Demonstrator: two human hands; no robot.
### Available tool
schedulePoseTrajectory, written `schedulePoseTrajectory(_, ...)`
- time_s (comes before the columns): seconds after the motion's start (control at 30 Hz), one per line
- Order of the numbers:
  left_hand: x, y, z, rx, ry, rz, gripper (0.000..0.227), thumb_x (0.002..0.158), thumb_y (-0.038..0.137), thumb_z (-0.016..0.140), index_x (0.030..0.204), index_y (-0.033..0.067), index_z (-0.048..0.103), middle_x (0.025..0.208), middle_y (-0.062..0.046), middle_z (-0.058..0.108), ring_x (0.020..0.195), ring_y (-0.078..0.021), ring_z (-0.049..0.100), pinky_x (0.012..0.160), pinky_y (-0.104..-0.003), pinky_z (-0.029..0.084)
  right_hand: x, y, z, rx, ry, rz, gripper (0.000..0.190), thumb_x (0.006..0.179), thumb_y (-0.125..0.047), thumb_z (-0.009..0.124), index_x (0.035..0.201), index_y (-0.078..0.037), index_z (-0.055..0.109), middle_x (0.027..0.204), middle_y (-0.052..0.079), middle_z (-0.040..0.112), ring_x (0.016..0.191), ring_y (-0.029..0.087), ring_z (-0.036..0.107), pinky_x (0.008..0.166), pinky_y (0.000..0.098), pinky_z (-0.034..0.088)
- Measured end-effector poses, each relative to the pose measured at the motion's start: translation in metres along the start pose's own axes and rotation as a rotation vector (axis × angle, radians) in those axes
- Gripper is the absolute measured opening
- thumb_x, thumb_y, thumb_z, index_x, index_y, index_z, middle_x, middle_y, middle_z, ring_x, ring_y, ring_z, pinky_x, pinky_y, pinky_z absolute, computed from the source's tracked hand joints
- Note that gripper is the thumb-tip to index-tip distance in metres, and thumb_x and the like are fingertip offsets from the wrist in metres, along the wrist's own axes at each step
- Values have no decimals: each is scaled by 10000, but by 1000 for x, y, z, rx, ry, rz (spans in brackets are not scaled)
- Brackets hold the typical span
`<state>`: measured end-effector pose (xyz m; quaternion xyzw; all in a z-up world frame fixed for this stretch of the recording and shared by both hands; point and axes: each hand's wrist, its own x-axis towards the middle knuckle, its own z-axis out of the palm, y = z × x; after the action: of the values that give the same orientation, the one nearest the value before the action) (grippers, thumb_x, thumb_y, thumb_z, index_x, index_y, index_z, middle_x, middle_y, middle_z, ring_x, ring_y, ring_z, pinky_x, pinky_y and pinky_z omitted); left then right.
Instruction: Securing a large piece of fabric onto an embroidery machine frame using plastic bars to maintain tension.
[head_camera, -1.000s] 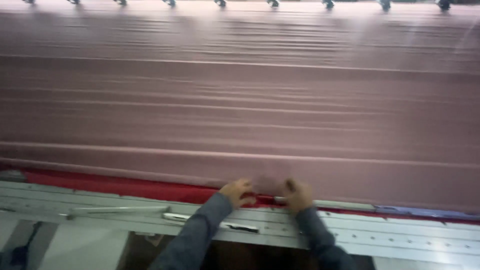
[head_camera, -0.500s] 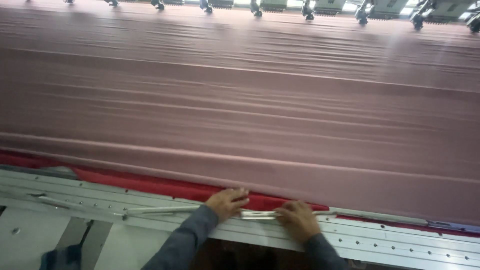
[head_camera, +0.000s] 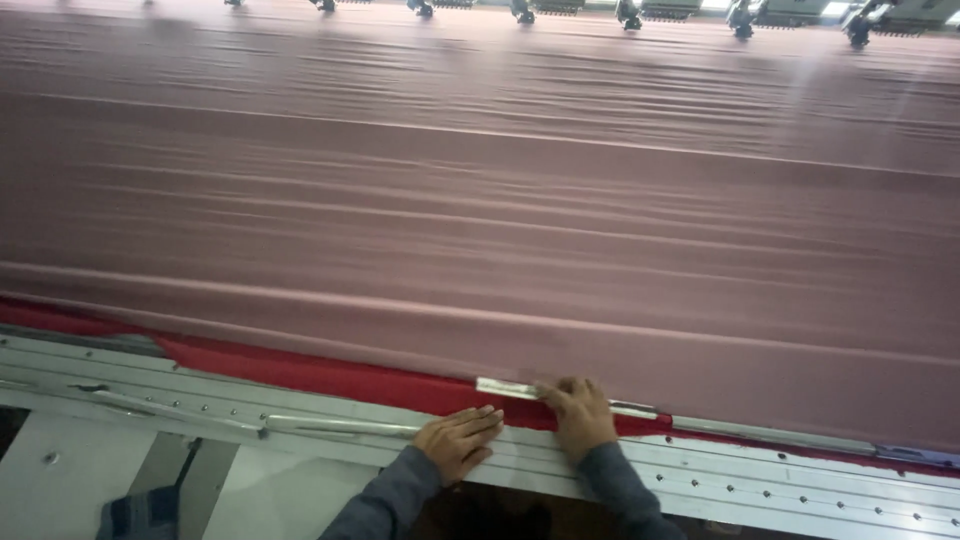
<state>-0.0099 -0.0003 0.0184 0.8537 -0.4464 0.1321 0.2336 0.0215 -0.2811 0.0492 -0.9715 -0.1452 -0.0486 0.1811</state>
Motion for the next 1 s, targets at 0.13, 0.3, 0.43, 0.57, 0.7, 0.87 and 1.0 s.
schedulePoseTrajectory(0.13, 5, 4, -5, -34, 10, -7, 402, 1040, 280, 597, 1368, 56, 657, 1438, -106, 634, 1324, -268, 597, 1115, -398, 460, -8, 6, 25, -2, -37, -30, 628, 851, -16, 487, 1345, -351, 682, 1210, 95, 645, 1016, 326, 605, 888, 479, 461)
schedulePoseTrajectory(0.3, 20, -6, -1, 9, 119, -54, 259, 1030, 312, 597, 965, 171, 805, 1049, 14, 802, 988, -160, 760, 757, -335, 615, -21, 43, 28, 53, 153, -119, 710, 767, 109, 554, 1266, -360, 742, 1182, 69, 684, 983, 317, 593, 871, 494, 500)
schedulePoseTrajectory(0.43, 82, -19, 18, -22, 323, -124, 339, 1011, 209, 618, 704, 98, 530, 716, -92, 630, 620, -297, 599, 562, -436, 470, -28, 57, 35, 87, 204, -125, 737, 785, 99, 550, 1274, -426, 717, 1100, 39, 681, 935, 284, 560, 854, 470, 476)
schedulePoseTrajectory(0.57, 129, -38, 94, 206, -62, -465, 828, 942, 568, 440, 1532, -6, 348, 1641, -170, 306, 1548, -302, 203, 1264, -473, 102, -25, 62, 36, 168, 326, -250, 583, 855, 58, 539, 1253, -309, 754, 1159, 43, 722, 961, 276, 616, 862, 437, 477)
schedulePoseTrajectory(0.7, 143, -37, 96, 196, -182, -641, 932, 975, 662, 360, 1587, -29, 226, 1708, -148, 152, 1582, -287, 70, 1260, -493, 24, -21, 55, 24, 185, 277, -218, 624, 812, 42, 547, 1292, -310, 734, 1035, 5, 742, 795, 250, 575, 799, 416, 474)
schedulePoseTrajectory(0.87, 135, -58, 137, 224, -160, -677, 893, 983, 675, 330, 1574, 6, 304, 1703, -118, 197, 1574, -256, 138, 1263, -464, 71, 1, 60, 1, 216, 10, -258, 453, 883, -102, 539, 1239, -283, 753, 933, 17, 658, 798, 244, 590, 840, 393, 398)
schedulePoseTrajectory(1.0, 122, -91, 169, 312, -205, -590, 919, 867, 491, 524, 1601, 23, 230, 1731, -119, 90, 1587, -276, 91, 1262, -499, 86, 54, 36, -60, 534, 61, -190, 147, 892, -184, 770, 1032, -214, 806, 919, -5, 776, 718, 191, 681, 648, 337, 535)
